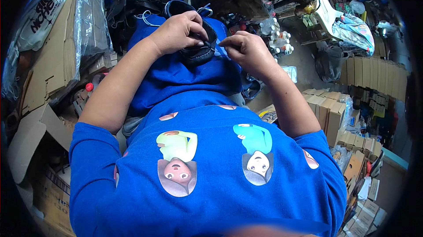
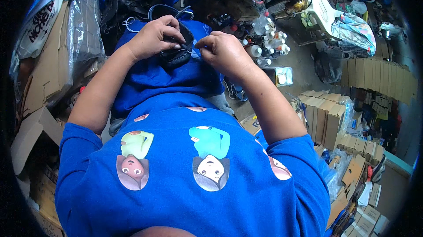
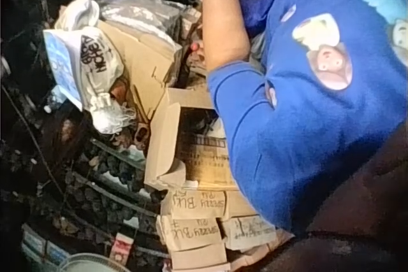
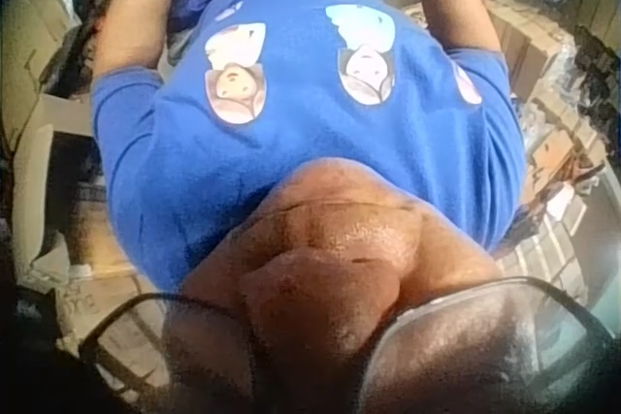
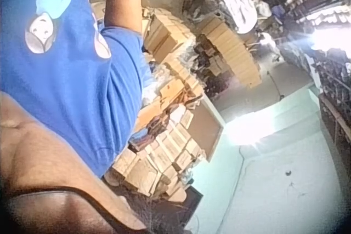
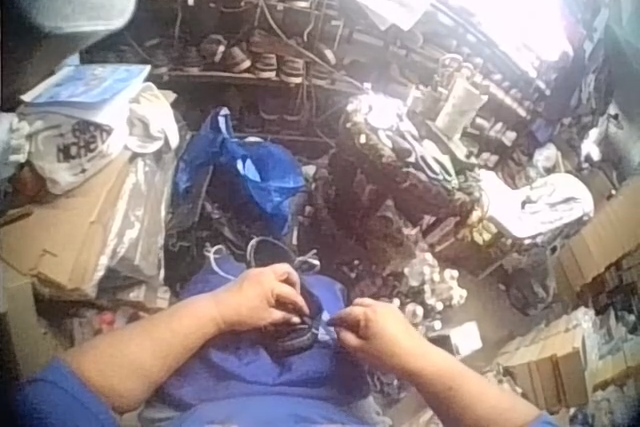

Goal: Hand-stitching the interior lining of a black shoe using a needle and white thread.

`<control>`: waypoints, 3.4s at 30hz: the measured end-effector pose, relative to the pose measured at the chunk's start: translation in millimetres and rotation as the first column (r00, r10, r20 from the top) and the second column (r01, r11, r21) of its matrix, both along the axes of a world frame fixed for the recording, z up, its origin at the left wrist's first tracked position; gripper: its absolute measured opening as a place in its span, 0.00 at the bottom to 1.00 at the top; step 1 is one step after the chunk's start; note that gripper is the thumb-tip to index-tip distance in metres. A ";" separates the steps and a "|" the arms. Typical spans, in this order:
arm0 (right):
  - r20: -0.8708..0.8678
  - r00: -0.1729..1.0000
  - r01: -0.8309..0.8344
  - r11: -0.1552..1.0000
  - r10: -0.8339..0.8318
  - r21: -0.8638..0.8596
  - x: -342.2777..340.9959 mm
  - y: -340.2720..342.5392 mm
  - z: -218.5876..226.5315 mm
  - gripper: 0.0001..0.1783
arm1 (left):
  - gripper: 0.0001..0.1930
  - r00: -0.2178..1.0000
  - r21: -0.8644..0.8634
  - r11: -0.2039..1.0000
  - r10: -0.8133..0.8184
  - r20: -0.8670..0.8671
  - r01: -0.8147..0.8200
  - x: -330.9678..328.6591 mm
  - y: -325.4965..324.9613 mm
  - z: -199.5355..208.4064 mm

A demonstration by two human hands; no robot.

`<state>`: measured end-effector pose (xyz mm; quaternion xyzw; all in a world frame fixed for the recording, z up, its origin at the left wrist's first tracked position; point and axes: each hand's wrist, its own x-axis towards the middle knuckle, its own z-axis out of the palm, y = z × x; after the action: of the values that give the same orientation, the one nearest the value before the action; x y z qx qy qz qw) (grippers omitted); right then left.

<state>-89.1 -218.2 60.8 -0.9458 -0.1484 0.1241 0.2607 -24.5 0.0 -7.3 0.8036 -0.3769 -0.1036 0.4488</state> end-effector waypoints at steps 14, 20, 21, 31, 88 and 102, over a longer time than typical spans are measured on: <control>-0.080 0.992 -0.097 0.994 0.101 0.049 18.0 -4.6 -7.1 0.11 | 0.11 0.999 0.017 0.999 0.029 -0.018 -0.029 0.1 -2.7 -0.7; -0.326 0.945 0.057 0.959 0.038 0.278 25.6 -22.7 -30.6 0.08 | 0.10 1.000 0.012 1.000 -0.015 -0.012 0.015 3.9 -6.7 0.6; -0.354 0.935 0.096 0.940 0.029 0.329 25.3 -22.5 -35.4 0.07 | 0.10 1.000 0.014 1.000 -0.010 -0.012 0.011 4.0 -6.8 0.8; -0.548 0.836 0.367 0.760 -0.017 0.536 19.8 -25.0 -38.8 0.12 | 0.13 0.986 0.046 0.988 0.142 0.089 -0.146 -21.6 10.9 17.0; 0.115 0.952 -0.283 0.959 0.284 -0.023 25.7 -10.5 -4.4 0.11 | 0.18 0.904 0.144 0.947 0.318 -0.286 -0.287 -36.8 86.3 51.7; 0.198 0.969 -0.167 0.982 0.148 0.084 -18.0 -12.3 -40.2 0.20 | 0.08 0.941 0.127 0.934 0.338 -0.004 -0.335 -68.6 40.8 39.0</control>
<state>-107.2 -230.5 20.7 -0.9244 -0.2535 0.0455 0.2814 -93.1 40.8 31.7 0.8813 -0.2207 -0.0591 0.4137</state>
